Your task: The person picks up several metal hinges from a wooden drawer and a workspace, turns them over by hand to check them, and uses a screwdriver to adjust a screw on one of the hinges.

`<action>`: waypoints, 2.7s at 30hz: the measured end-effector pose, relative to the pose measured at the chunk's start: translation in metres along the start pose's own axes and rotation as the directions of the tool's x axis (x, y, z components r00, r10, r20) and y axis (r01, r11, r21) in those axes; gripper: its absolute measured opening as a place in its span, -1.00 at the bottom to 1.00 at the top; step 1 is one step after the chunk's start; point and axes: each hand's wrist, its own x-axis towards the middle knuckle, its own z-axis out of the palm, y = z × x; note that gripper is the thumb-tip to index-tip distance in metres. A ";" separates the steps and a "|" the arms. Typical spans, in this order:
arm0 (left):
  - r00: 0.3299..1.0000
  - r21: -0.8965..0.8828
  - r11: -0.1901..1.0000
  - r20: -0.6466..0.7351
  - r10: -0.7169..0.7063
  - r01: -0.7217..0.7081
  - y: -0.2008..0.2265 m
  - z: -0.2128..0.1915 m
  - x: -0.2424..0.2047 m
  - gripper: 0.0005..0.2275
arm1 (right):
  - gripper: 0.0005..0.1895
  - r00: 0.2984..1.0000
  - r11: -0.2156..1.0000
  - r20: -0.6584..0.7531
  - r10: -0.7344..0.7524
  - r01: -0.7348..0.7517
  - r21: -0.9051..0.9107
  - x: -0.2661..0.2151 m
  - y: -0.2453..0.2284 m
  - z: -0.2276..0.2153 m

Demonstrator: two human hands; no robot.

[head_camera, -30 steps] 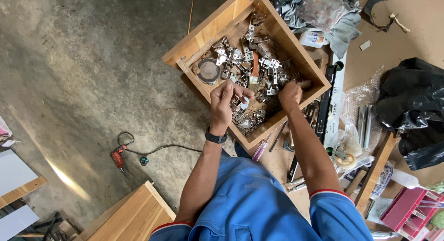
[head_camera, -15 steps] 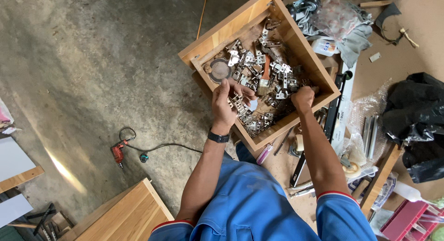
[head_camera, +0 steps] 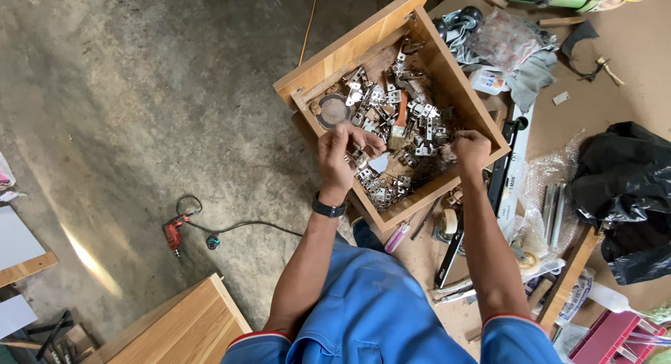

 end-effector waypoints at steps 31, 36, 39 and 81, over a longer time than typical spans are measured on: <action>0.896 -0.306 0.856 0.296 -0.330 0.416 -0.002 0.029 0.025 -0.55 | -0.80 0.708 0.599 -0.560 -0.430 0.688 0.410 -0.258 -0.241 -0.063; 0.773 -0.167 0.785 -0.141 -0.619 0.597 0.009 -0.015 0.039 -0.61 | -0.88 0.865 0.844 -0.464 -0.192 0.387 0.372 -0.206 -0.190 -0.082; 0.760 -0.159 0.799 -0.245 -0.602 0.581 0.003 -0.054 0.052 -0.60 | -0.83 0.915 0.852 -0.295 -0.275 0.374 0.366 -0.156 -0.172 -0.088; 0.771 -0.235 0.823 -0.290 -0.567 0.517 -0.033 -0.082 0.050 -0.60 | -0.91 0.985 0.922 -0.172 0.014 0.054 0.383 -0.178 -0.199 -0.017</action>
